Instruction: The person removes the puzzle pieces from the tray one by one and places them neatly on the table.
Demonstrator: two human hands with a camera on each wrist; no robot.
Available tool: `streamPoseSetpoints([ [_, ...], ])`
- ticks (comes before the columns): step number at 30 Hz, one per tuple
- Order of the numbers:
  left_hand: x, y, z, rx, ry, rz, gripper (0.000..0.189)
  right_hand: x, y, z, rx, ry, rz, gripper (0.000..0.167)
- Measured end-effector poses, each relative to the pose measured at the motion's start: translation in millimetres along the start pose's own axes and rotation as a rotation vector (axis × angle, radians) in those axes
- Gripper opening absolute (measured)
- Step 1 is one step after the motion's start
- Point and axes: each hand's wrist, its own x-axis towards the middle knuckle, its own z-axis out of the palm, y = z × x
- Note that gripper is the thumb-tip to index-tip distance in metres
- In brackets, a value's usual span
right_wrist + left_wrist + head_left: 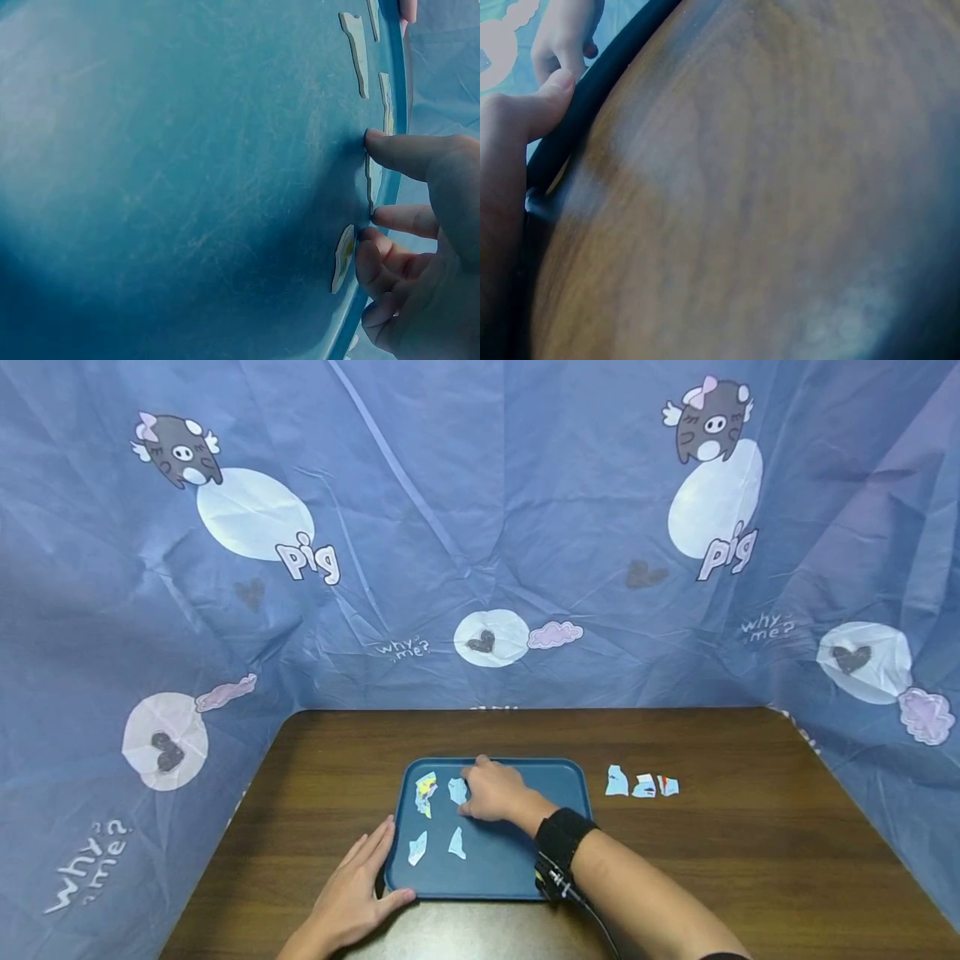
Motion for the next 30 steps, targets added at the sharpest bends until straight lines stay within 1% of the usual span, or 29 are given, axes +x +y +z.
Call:
streamPoseSetpoints([
  [6, 1.2, 1.0, 0.7, -0.005, -0.004, -0.018, 0.100, 4.1, 0, -1, -0.004, -0.011, 0.016, 0.060],
  [11, 1.1, 1.8, -1.9, -0.020, -0.029, -0.037, 0.101, 4.2, -1, -1, 0.004, -0.016, 0.019, 0.058],
  [16, 1.4, 0.2, -2.5, -0.015, -0.052, -0.052, 0.101, 2.9, 0, -2, 0.006, -0.002, 0.009, 0.058],
  [22, 5.4, 1.3, -0.4, -0.015, -0.036, -0.042, 0.101, -0.8, 9, -6, 0.012, 0.024, -0.009, 0.054],
  [28, 1.9, 1.5, -0.7, -0.003, -0.012, -0.013, 0.100, -11.9, 20, -13, 0.044, 0.075, -0.019, 0.055],
  [30, 0.2, 0.9, -1.4, 0.005, -0.001, -0.009, 0.099, -16.6, 26, -18, 0.076, 0.093, -0.019, 0.055],
])
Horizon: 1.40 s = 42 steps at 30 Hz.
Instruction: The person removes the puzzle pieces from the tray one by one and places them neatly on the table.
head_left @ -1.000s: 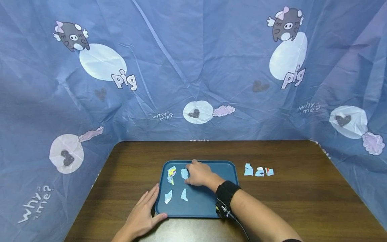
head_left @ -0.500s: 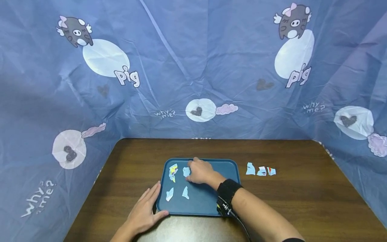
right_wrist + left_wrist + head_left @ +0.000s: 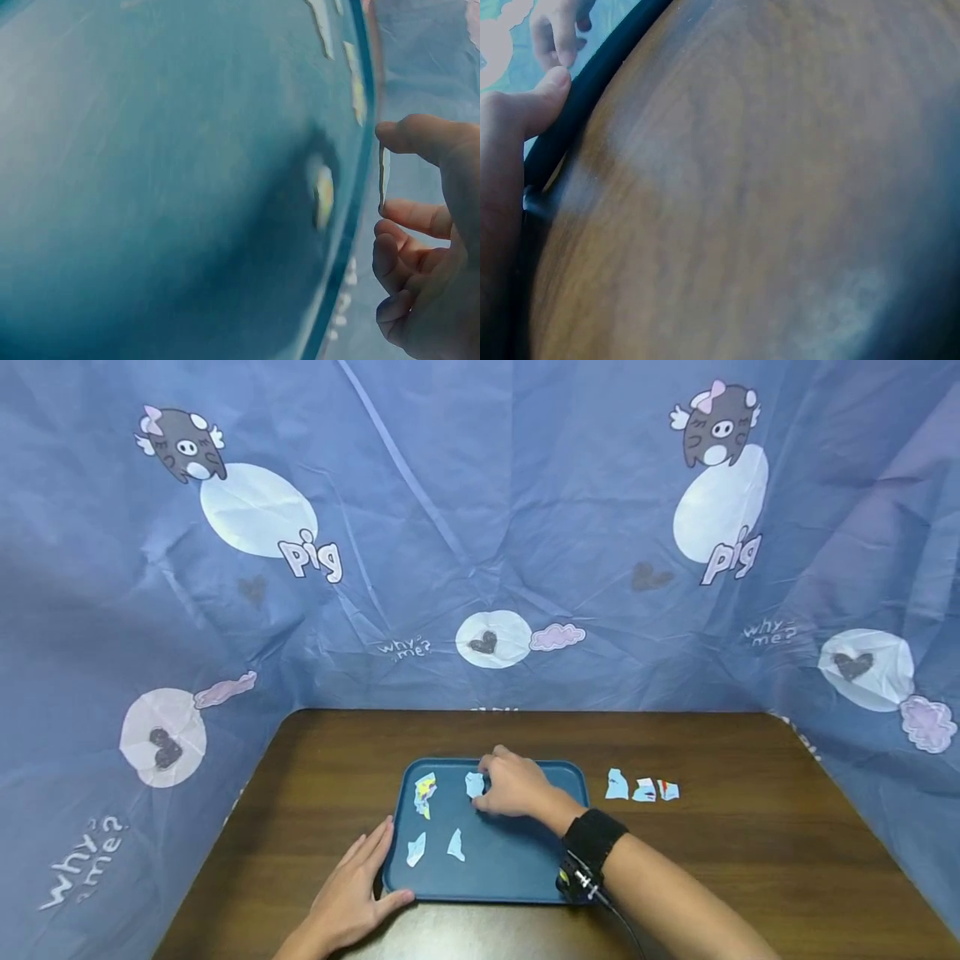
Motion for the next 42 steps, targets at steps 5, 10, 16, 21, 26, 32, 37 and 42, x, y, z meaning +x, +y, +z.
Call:
streamPoseSetpoints([
  [5, -2.4, -0.2, -0.7, 0.008, 0.000, -0.014, 0.100, -12.2, 17, -14, 0.027, 0.043, 0.026, 0.054],
  [10, -1.9, -0.7, 0.4, 0.009, 0.016, 0.001, 0.101, -22.4, 34, -21, 0.047, 0.060, 0.072, 0.054],
  [16, 1.0, -1.8, 2.2, 0.021, 0.037, 0.040, 0.101, -28.5, 47, -22, 0.062, 0.096, 0.112, 0.054],
  [21, 1.9, -1.5, 2.2, 0.005, 0.023, 0.047, 0.102, -32.9, 55, -21, 0.052, 0.124, 0.120, 0.052],
  [26, 0.8, -2.0, 0.4, -0.005, -0.032, 0.015, 0.105, -37.3, 59, -21, 0.049, 0.129, 0.121, 0.051],
  [32, 2.4, -1.5, -0.6, -0.013, -0.080, -0.041, 0.107, -47.0, 67, -23, 0.061, 0.138, 0.126, 0.050],
  [37, 2.9, -1.1, -0.6, -0.031, -0.099, -0.087, 0.109, -55.9, 79, -26, 0.081, 0.151, 0.153, 0.048],
  [42, 5.3, 0.4, -0.2, -0.061, -0.129, -0.138, 0.113, -65.5, 100, -29, 0.094, 0.180, 0.182, 0.045],
])
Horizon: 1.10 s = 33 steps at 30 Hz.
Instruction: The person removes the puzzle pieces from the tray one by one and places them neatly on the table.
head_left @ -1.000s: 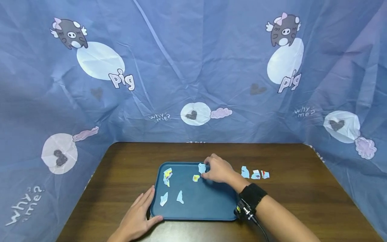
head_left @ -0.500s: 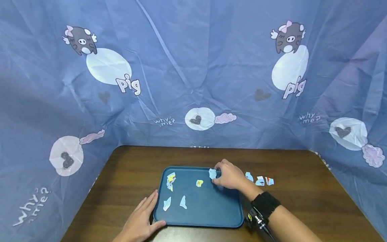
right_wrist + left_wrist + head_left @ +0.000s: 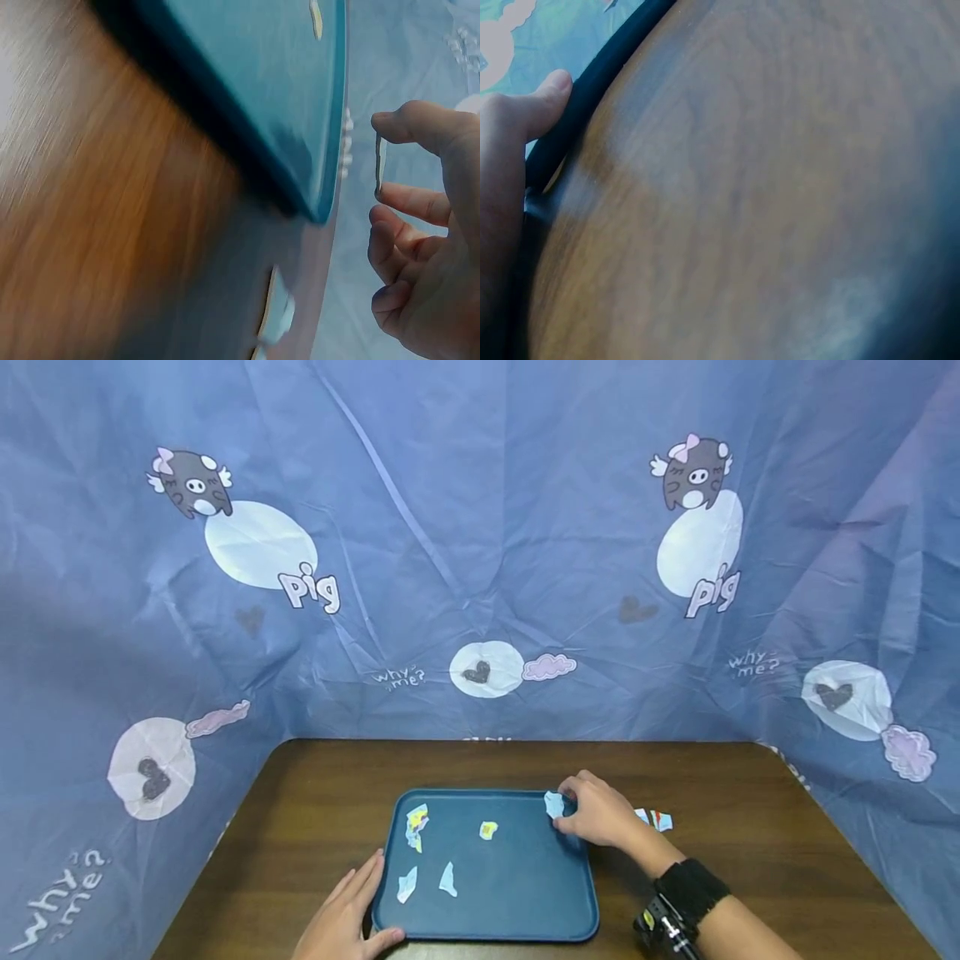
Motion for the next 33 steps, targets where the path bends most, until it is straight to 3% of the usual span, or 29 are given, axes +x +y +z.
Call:
streamPoseSetpoints([
  [5, -3.3, -0.2, 4.3, -0.010, -0.025, 0.002, 0.113, -14.2, 29, -7, 0.032, -0.010, 0.011, 0.043],
  [11, -3.9, 3.6, 4.0, -0.019, -0.052, -0.010, 0.113, -36.5, 78, -14, 0.054, 0.016, 0.001, 0.043],
  [20, -2.0, 2.4, 5.1, 0.035, 0.030, 0.082, 0.108, -70.7, 138, -38, 0.080, 0.050, 0.102, 0.040],
  [29, -1.7, 0.5, 5.3, 0.051, 0.123, 0.130, 0.106, -75.8, 176, -49, 0.071, 0.001, 0.178, 0.047],
  [33, -1.2, 2.2, 4.2, 0.045, 0.109, 0.099, 0.106, -69.4, 184, -52, 0.068, -0.011, 0.172, 0.047],
])
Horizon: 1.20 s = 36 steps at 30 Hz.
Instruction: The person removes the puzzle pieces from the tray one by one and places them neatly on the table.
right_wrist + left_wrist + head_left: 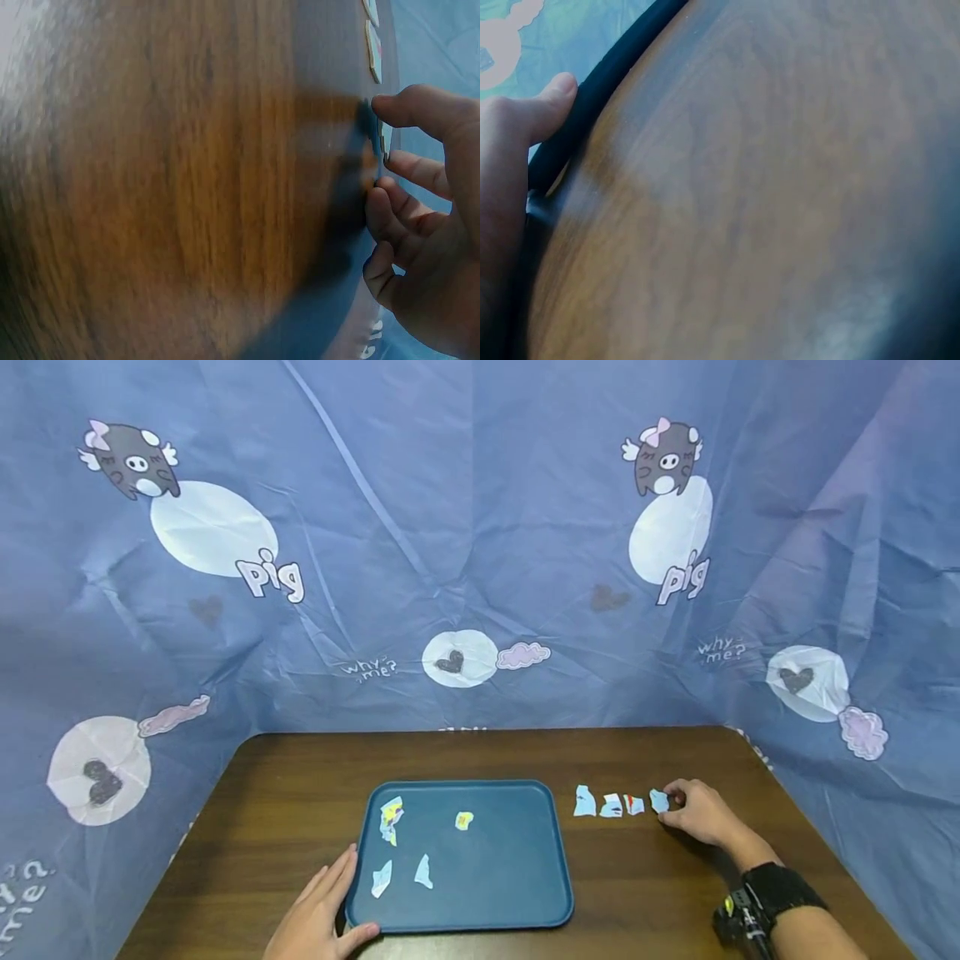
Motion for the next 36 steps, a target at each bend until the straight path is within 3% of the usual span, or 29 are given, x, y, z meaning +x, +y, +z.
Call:
streamPoseSetpoints([
  [4, -4.9, 0.1, -5.0, -0.013, -0.068, -0.058, 0.109, 8.1, -2, 4, -0.006, -0.011, -0.016, 0.048],
  [8, -8.6, -3.7, -12.2, -0.003, -0.074, -0.073, 0.109, 20.7, -9, 7, -0.004, -0.043, -0.031, 0.051],
  [16, 3.3, -13.2, -18.0, 0.046, 0.069, 0.079, 0.101, 36.5, -17, -6, -0.008, -0.030, -0.026, 0.054],
  [19, 4.1, -13.4, -16.3, 0.044, 0.075, 0.097, 0.100, 33.1, -16, -7, -0.006, -0.038, -0.011, 0.054],
  [23, 0.1, -11.7, -11.3, 0.025, 0.057, 0.101, 0.101, 23.7, -13, -3, -0.008, -0.035, -0.012, 0.054],
  [30, -0.1, -3.1, -3.3, 0.004, -0.025, 0.044, 0.102, 1.3, -13, -5, -0.037, 0.004, 0.000, 0.059],
  [36, -1.1, -5.5, -9.0, -0.005, -0.064, 0.023, 0.104, 9.3, -60, 0, -0.036, 0.060, -0.015, 0.051],
])
